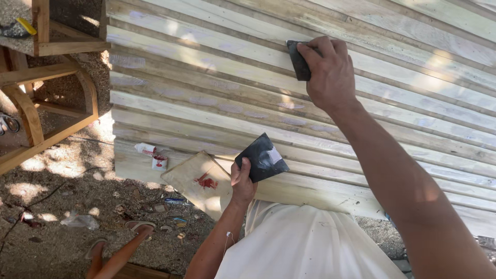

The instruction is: The person sands a large wooden surface using a sanding block. They apply a white substance from a can onto the sanding block and continue sanding the surface. The person also picks up and places a small wooden piece on the surface.

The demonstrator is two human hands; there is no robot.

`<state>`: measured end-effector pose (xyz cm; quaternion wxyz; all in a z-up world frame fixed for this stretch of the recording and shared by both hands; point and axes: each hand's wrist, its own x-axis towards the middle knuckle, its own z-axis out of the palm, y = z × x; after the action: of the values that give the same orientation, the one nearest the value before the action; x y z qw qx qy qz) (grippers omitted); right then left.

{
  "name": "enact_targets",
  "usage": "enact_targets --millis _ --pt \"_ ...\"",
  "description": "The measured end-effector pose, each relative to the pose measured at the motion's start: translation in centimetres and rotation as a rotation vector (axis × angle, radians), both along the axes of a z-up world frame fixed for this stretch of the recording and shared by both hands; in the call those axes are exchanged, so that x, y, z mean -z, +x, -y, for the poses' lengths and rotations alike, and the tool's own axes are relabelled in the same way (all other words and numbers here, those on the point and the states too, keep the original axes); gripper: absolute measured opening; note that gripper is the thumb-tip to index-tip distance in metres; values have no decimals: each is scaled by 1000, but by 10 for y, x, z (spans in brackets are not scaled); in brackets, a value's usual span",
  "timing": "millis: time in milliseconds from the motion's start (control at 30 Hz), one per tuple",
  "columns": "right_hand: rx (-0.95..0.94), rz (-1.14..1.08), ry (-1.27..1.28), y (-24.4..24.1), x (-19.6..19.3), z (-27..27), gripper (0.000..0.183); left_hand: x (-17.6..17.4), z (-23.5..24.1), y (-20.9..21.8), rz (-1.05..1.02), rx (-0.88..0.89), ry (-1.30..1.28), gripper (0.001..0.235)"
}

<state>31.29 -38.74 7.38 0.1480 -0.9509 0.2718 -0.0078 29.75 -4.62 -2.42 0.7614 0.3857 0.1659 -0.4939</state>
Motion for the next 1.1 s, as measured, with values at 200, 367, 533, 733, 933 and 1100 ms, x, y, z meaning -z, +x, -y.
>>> enact_targets --millis 200,367,533,733,933,1100 --pt "13 23 121 -26 -47 -20 40 3 -4 3 39 -73 -13 41" --pt "114 123 467 -94 -99 -97 42 -20 0 -14 503 -98 208 43" --pt "115 198 721 -134 -134 -174 45 -63 19 -42 785 -299 151 40" --pt "14 386 759 -168 -160 -213 49 -143 -3 -81 997 -190 17 51" --pt "-67 496 844 -201 -167 -247 50 -169 -29 -121 1267 -264 197 49" --pt "-108 325 789 -195 -177 -263 46 -189 -50 -116 1277 -300 183 48"
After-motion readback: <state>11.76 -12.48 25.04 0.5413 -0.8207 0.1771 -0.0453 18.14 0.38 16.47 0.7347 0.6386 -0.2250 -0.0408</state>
